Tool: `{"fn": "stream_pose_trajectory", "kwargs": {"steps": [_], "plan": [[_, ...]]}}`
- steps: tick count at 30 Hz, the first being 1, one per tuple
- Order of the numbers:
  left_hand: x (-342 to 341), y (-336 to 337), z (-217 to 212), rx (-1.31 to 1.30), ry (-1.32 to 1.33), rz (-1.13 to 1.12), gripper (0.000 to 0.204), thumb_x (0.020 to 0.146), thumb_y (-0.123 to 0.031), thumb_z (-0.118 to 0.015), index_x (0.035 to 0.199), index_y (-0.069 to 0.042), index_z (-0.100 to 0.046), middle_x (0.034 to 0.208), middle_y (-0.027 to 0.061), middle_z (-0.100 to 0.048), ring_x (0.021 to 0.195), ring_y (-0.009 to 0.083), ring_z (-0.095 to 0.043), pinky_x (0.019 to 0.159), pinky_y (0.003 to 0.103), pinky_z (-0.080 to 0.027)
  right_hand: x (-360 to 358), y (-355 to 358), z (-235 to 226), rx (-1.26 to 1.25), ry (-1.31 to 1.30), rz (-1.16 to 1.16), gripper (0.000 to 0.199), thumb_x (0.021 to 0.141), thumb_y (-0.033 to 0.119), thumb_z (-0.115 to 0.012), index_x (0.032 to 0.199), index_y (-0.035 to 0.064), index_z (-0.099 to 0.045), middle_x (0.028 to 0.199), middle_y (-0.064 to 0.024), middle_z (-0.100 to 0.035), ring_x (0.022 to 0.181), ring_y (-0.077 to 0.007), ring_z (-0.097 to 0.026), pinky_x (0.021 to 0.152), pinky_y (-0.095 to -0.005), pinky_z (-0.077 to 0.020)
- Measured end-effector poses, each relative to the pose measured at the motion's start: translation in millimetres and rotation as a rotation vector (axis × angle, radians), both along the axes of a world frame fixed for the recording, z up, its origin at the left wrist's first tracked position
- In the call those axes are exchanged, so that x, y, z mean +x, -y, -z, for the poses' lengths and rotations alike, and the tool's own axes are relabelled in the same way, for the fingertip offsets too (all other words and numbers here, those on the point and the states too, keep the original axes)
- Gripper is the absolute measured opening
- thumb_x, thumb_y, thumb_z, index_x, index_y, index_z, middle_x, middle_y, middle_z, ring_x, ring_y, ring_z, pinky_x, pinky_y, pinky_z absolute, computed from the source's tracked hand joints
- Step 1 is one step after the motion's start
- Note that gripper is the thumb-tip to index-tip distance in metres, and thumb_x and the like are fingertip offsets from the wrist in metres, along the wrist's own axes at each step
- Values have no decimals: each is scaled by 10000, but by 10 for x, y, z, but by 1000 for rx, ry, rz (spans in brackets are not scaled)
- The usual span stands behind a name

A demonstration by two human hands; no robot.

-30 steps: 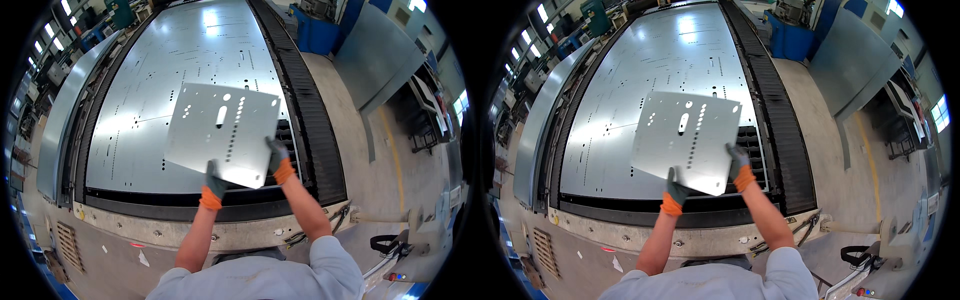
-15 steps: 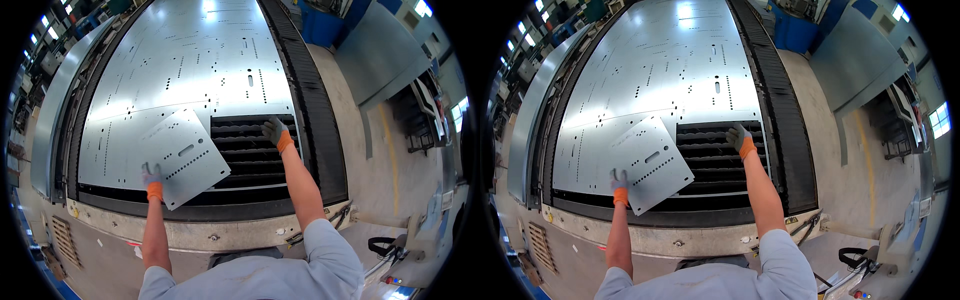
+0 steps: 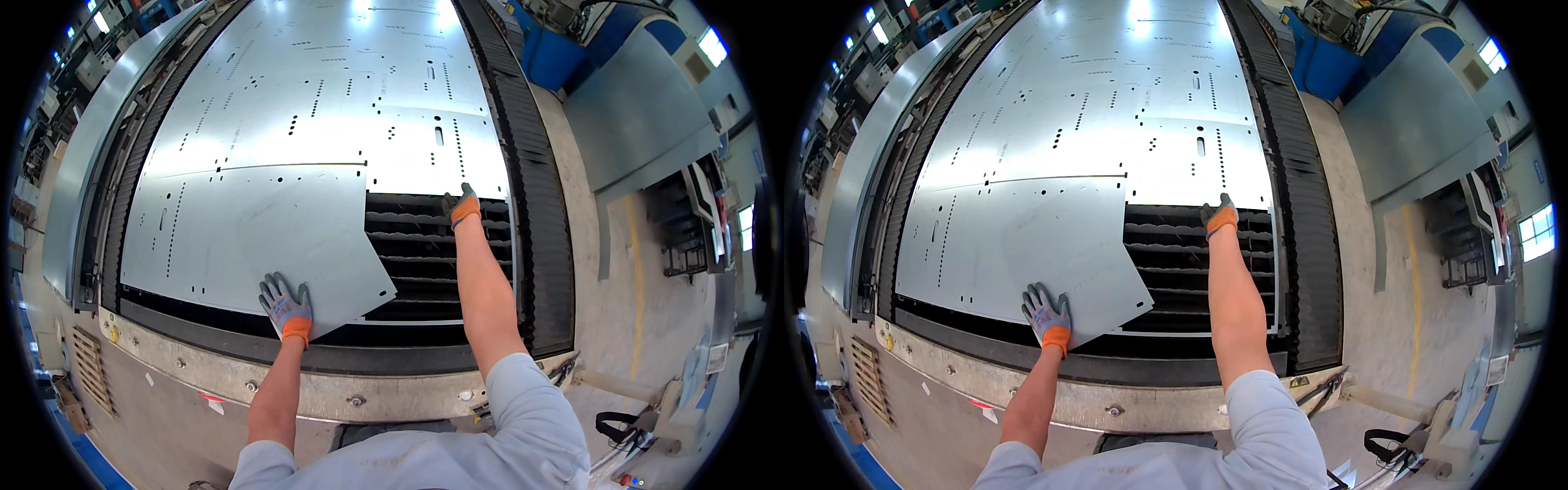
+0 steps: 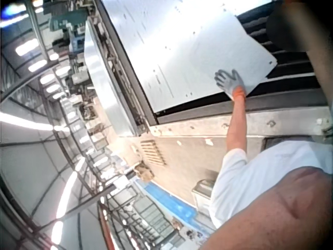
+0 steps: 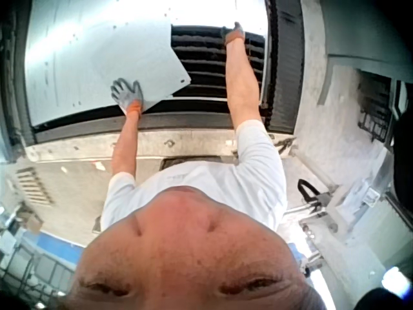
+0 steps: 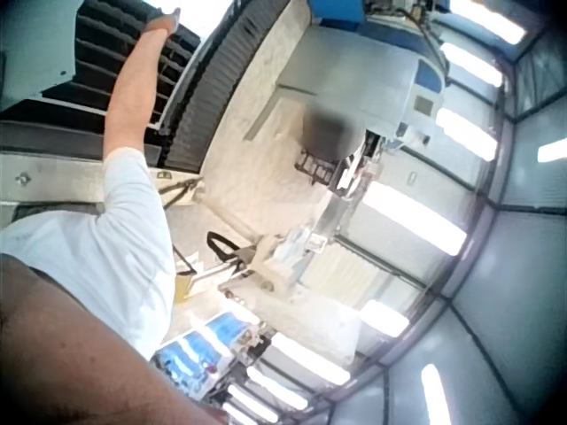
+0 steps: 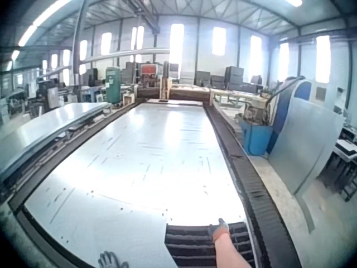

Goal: The person operates a control panel, then uses a handheld device to scan a large metal sheet on a conveyor. They repeatedly pick up individual metal sheets from the conveyor and place them onto a nearby cart. The person also moves a small stool and removes a plastic bag from the conveyor area.

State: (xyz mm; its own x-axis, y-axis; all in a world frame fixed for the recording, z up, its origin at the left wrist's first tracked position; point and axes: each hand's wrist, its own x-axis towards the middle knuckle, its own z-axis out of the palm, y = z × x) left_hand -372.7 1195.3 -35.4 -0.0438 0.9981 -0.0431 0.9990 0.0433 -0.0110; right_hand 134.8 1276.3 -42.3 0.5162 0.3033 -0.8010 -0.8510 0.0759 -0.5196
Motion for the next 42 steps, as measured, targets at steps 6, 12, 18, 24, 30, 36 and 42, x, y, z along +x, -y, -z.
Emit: {"fn": "stream_pose_trajectory", "kwargs": {"steps": [6, 12, 18, 24, 30, 36, 42], "plan": [[14, -160, -53, 22, 57, 48, 814, 964, -552, -471, 1594, -85, -253, 1663, 148, -212, 1544, 329, -152, 1255, 466, -92, 282, -310, -198, 362, 147, -139, 220, 901, 296, -760, 886, 150, -596, 645, -23, -572, 532, -188, -558, 513, -360, -490], [-58, -179, -116, 33, 81, 60, 805, 961, -522, -502, 1589, -80, -260, 1647, 173, -240, 1528, 334, -202, 1254, 445, -112, -171, -101, -353, 661, 209, -273, 79, 896, 114, -730, 927, 100, -658, 815, -24, -696, 637, -208, -638, 577, -356, -547], [-576, -336, 220, 40, 1040, -13, 599, 1022, -212, -499, 1568, -51, -314, 1651, 152, -247, 1528, 290, -210, 1187, 355, -296, -409, 763, -618, 587, 332, -407, 232, 911, 115, -679, 1126, 35, -646, 1088, -96, -699, 943, -248, -686, 796, -415, -579], [-1085, -628, -1156, 404, 1314, -84, 478, 1045, -244, -536, 1447, 11, -493, 1459, 159, -536, 1311, 243, -517, 1092, 345, -404, -1016, 641, -992, 600, 355, -717, 437, 867, 149, -692, 1254, -30, -598, 1131, -145, -677, 984, -257, -694, 834, -400, -588], [-490, -1011, -1284, 231, 527, 446, 652, 947, -406, -622, 1506, -122, -444, 1538, 138, -444, 1445, 316, -370, 1193, 466, -275, -1221, 86, -606, 116, 625, -970, 433, 896, 376, -759, 1145, 31, -678, 946, -46, -703, 800, -157, -680, 749, -334, -571], [256, -915, -223, -251, 182, 385, 873, 912, -633, -522, 1596, -153, -267, 1676, 133, -164, 1541, 343, -143, 1245, 528, -99, -782, 237, -438, 62, 641, -850, 349, 921, 334, -729, 1128, 57, -687, 942, -76, -726, 755, -185, -705, 653, -336, -582], [372, -796, -60, -72, 194, 440, 907, 904, -583, -556, 1594, -82, -246, 1657, 193, -190, 1539, 378, -132, 1248, 523, -83, -279, -352, -430, 362, 365, -705, 380, 968, 329, -657, 1260, 88, -628, 1140, -101, -691, 1019, -239, -677, 884, -423, -543]]}}
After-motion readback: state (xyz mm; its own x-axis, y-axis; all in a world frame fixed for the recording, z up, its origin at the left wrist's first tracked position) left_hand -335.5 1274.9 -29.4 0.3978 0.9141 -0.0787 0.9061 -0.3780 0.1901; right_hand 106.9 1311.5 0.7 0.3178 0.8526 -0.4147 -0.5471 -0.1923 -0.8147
